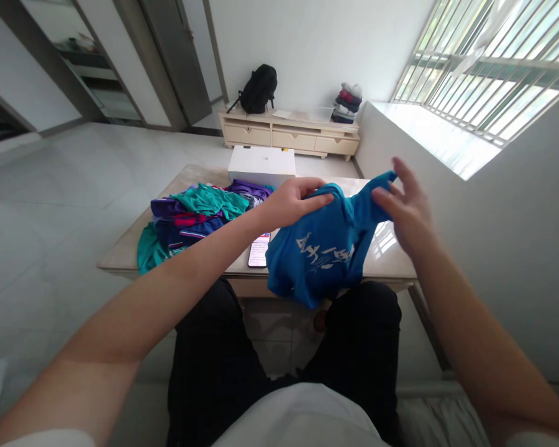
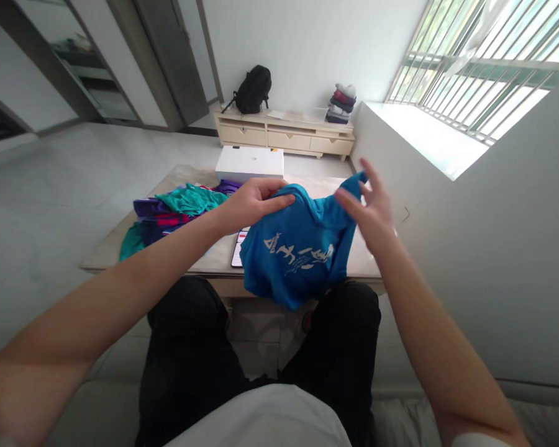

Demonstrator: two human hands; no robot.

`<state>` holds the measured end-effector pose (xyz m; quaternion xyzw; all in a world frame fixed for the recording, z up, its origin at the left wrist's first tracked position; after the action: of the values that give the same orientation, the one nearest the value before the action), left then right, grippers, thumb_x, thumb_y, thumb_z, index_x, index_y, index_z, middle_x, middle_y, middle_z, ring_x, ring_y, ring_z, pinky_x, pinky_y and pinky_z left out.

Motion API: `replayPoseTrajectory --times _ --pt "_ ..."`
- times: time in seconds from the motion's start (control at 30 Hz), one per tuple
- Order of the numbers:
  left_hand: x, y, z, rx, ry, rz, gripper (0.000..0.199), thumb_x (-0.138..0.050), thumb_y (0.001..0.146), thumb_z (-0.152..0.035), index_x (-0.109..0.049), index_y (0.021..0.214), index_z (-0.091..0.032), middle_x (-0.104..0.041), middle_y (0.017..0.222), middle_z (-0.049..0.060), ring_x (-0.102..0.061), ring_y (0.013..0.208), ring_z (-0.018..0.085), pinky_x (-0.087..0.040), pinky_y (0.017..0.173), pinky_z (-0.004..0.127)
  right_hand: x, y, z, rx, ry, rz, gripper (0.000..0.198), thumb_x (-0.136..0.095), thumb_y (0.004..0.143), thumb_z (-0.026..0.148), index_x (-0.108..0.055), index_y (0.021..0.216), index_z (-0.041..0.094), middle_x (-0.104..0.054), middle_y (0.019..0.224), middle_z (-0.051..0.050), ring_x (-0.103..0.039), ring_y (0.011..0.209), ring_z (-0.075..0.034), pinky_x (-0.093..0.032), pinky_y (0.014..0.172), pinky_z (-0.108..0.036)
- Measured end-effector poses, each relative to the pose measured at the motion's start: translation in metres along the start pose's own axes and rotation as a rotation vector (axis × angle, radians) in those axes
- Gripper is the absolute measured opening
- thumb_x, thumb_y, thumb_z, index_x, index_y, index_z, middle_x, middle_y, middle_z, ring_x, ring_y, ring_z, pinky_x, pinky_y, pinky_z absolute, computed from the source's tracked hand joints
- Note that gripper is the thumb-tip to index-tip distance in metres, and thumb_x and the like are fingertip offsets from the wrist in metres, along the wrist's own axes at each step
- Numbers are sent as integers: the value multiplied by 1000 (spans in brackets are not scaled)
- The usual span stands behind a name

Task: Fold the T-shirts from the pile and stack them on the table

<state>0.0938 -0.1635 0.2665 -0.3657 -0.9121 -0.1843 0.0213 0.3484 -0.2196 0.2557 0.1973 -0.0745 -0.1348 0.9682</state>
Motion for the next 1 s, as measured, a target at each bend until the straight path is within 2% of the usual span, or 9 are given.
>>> replayPoseTrajectory --times 0.1,0.2,0.4,0.53,0.6,0.7,0.77,0.87,1.0 --pt "-15 12 -9 -63 81 99 24 -68 91 -35 -73 97 -13 -71 91 5 -64 86 16 -54 77 29 -40 -23 -8 56 -275 307 55 -91 68 44 -74 117 27 -71 113 -7 -66 103 -29 -56 79 -36" --pt "-15 9 -11 -35 196 65 23 -67 90 -34 -72 86 -12 -67 81 3 -61 80 15 -51 74 29 -52 -22 -15 58 -501 413 37 -81 78 55 -76 83 19 -69 74 -5 -61 70 -21 -49 64 -32" --pt "4 -16 3 138 76 -27 38 -74 87 -45 -72 105 -12 -72 96 6 -65 86 17 -53 74 27 -34 -5 -4 67 -416 564 35 -76 83 53 -72 86 19 -64 72 0 -54 65 -14 -42 56 -25" --pt "6 -31 27 159 -65 -8 58 -77 84 -55 -66 124 -14 -73 112 12 -69 100 23 -56 83 30 -35 -8 10 -19 -256 597 36 -76 85 52 -71 77 17 -58 64 1 -51 58 -11 -39 48 -22" --pt "4 -40 47 226 -61 118 65 -82 79 -54 -66 128 -16 -72 119 12 -68 108 26 -56 89 33 -36 -7 14 -62 -142 576 37 -78 83 53 -74 79 16 -61 66 0 -55 58 -12 -42 49 -22" --pt "-1 -53 84 414 99 364 57 -85 76 -51 -72 120 -17 -75 117 8 -69 105 26 -57 89 34 -35 0 19 -121 19 488 39 -82 79 55 -77 86 17 -69 75 -3 -63 64 -15 -52 55 -24" --pt "-2 -60 107 471 247 426 44 -79 81 -48 -76 114 -18 -77 114 6 -71 100 26 -56 87 34 -29 7 24 -171 23 419 42 -83 76 57 -77 85 17 -70 77 -4 -65 64 -16 -54 55 -26" --pt "7 -65 127 400 512 320 29 -71 87 -41 -78 103 -19 -79 106 5 -71 96 25 -54 86 32 -11 18 26 -207 -121 317 45 -82 77 61 -75 78 16 -66 67 -5 -60 56 -16 -50 48 -25" --pt "43 -54 124 220 793 -215 30 -70 89 -46 -76 98 -18 -78 94 5 -71 88 24 -53 81 30 35 42 3 -231 -389 248 53 -73 82 68 -76 80 15 -64 61 -4 -57 50 -15 -44 43 -26"
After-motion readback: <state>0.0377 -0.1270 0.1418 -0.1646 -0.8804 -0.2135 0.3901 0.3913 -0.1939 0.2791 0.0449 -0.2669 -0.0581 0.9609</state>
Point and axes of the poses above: each hand's wrist, its own y-axis towards the middle knuckle, its own x-axis out of the back of the hand, z = x × y, the point moved 1 cm from there along y, towards the middle knuckle
